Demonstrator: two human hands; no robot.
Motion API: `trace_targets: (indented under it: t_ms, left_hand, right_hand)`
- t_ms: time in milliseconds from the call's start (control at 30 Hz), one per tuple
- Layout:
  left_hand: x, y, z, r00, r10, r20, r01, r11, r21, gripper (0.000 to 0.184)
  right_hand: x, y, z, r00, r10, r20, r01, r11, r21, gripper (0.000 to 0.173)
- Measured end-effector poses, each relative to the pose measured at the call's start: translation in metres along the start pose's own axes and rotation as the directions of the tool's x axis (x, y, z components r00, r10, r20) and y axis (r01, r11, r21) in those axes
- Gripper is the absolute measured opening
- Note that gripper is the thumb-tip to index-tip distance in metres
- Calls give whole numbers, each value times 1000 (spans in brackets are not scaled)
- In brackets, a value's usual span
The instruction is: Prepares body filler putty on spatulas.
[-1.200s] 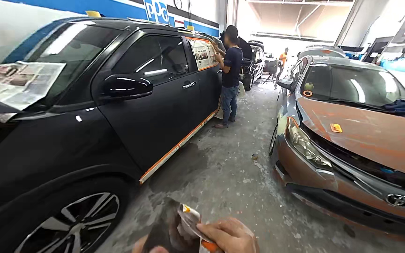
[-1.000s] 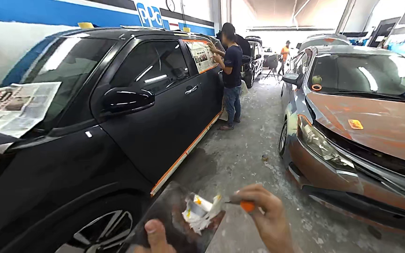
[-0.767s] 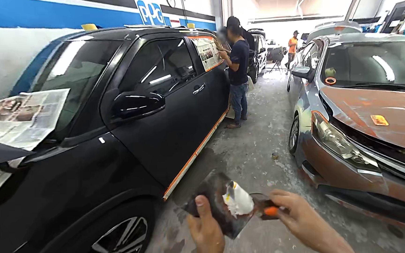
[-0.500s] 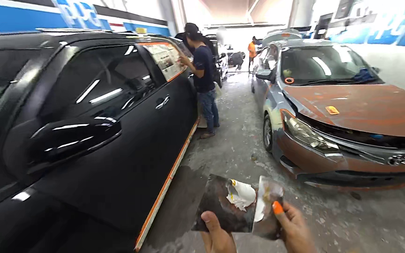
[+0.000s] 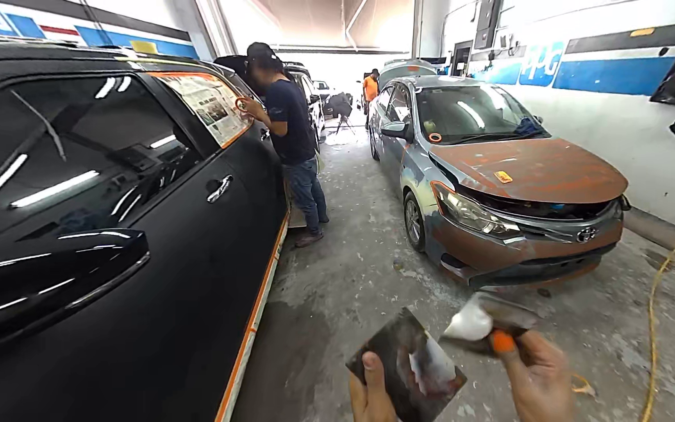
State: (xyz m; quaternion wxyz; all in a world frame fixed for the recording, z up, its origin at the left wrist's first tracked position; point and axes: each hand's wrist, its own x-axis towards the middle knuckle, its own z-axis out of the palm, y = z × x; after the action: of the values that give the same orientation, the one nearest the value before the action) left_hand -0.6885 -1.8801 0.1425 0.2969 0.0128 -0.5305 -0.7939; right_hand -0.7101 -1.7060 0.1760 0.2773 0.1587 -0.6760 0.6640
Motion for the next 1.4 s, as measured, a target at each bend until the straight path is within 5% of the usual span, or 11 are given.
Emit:
trace_targets:
  t_ms: [167,233,333,467,867,1000,1133,1200,1300,1400]
  left_hand:
    - [18,26,4,975,160,-157,-149,986,79,36]
    - [17,30,3,953,237,-188,-215,968,129,38]
    - [8,32,7,923,303,-236,-274,950,150,47]
    - [-6,31,14,912,331,-241,-298,940,165,57]
    - [-25,29,16,897,342,-279,-307,937,165,49]
    - [-13,31,6,954,123,-272,-113,992,52,41]
    - [-8,32,4,978,-49,-201,27,993,-111,45]
    - [-9,30,6,979,-14,-202,-4,996,-89,46]
    - [-9,27,7,970,29,-243,-50,996,-78,45]
    - [-9,25,8,955,32,-295,-78,987,-144,43]
  right_hand:
    - [-2,-9,-6,827,126,548,159,883,-443,28]
    - [3,-30,-10,866,132,483,203,790,-579,22]
    - [-13,-49,13,979,-86,183,171,838,-519,21]
    - [-53,-54,47,941,-33,336,200,856,-476,27]
    - [-52,-43,31,936,-42,349,213,859,-466,25]
    - [-27,-32,5,919,-222,327,345,853,-391,23]
    - [-20,-24,2,958,-99,269,117,992,-49,27]
    - [-21,-22,-8,914,-49,403,143,968,-206,31]
    - [-14,-34,-38,843,105,528,262,777,-572,23]
    - [-19,-43,-46,963,121,240,48,803,-594,24]
